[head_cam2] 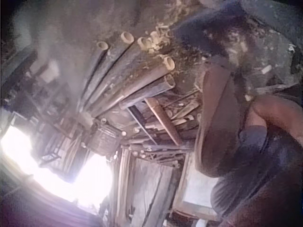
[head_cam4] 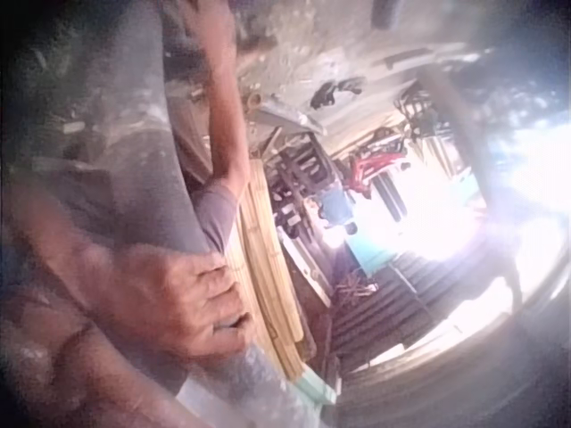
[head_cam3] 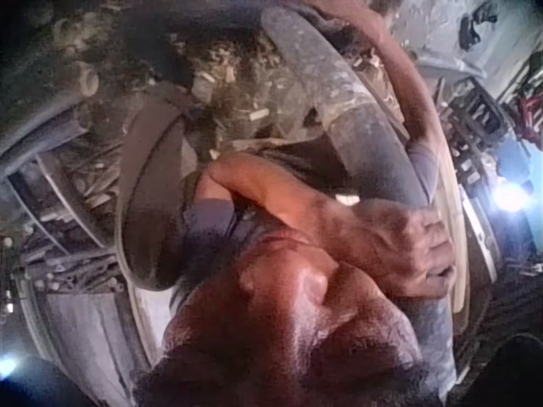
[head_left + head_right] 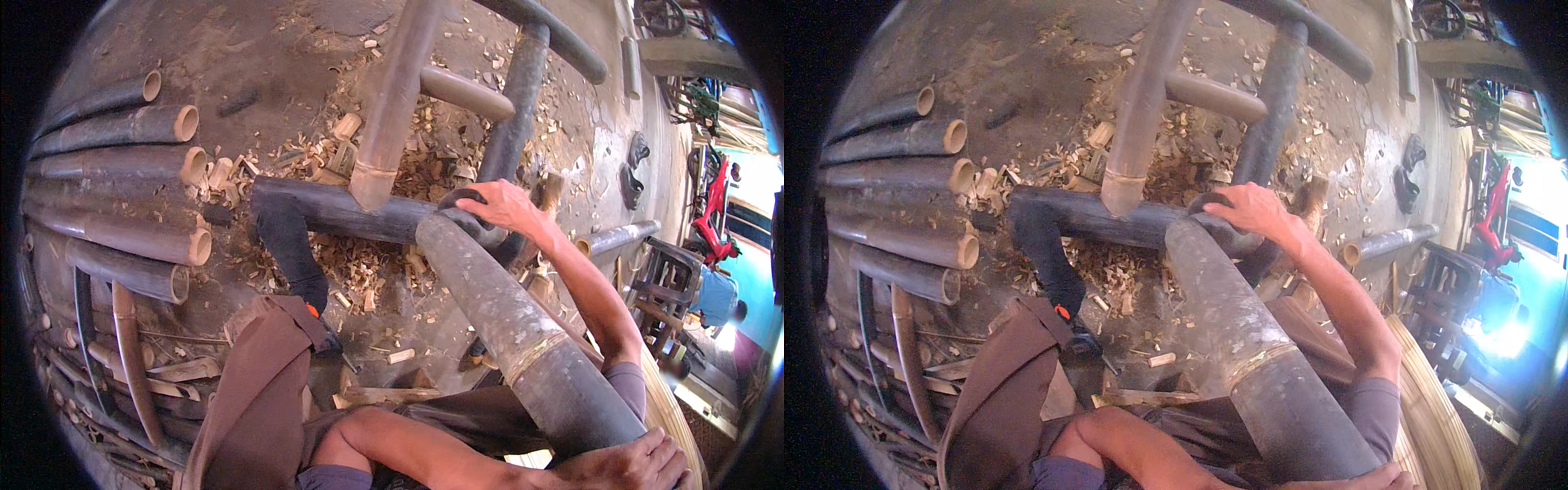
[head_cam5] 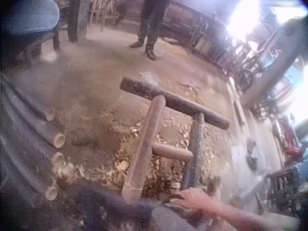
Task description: The person sits on the floor and assembles bamboo poles into a ladder-like structure. They fit poles into joints, tap them with a wooden mallet, and use a hand saw to trim ends for a snug fit.
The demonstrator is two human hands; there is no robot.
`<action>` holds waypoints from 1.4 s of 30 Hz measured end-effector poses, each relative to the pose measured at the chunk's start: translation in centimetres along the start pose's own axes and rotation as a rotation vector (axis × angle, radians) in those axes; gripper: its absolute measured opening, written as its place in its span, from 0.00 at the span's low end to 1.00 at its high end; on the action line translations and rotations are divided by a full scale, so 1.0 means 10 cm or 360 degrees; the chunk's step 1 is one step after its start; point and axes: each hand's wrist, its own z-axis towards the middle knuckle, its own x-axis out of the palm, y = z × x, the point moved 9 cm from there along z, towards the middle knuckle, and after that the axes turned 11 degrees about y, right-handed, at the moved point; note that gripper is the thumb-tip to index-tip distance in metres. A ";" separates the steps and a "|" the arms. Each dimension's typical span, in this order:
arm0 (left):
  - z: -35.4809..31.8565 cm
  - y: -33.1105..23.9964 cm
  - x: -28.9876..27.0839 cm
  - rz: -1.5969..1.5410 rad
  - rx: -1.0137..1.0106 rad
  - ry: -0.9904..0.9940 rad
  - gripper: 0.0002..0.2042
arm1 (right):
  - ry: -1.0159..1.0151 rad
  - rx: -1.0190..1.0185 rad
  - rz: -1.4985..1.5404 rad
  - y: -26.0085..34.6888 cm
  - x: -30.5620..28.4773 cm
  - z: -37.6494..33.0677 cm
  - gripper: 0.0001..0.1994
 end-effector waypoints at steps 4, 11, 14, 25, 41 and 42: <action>0.04 -0.07 0.04 -0.0024 0.0006 -0.0039 0.16 | -0.0094 0.0086 -0.0149 0.19 -0.10 -0.09 0.29; 0.06 -0.13 0.11 -0.0041 0.0007 -0.0062 0.16 | -0.0037 0.0112 0.0222 0.06 0.06 -0.17 0.26; 0.07 -0.17 0.11 -0.0047 0.0021 -0.0070 0.16 | -0.0049 0.0175 0.0258 -0.09 0.11 -0.26 0.26; 0.06 -0.18 0.12 -0.0046 0.0010 -0.0075 0.15 | -0.0146 0.0073 0.0296 0.01 0.18 -0.13 0.24; 0.02 -0.21 0.07 -0.0007 -0.0012 -0.0136 0.15 | -0.0094 0.0237 0.0303 0.09 0.16 -0.16 0.24; 0.03 -0.20 0.06 -0.0018 -0.0018 -0.0127 0.15 | -0.0108 0.0206 0.0361 0.05 0.19 -0.20 0.23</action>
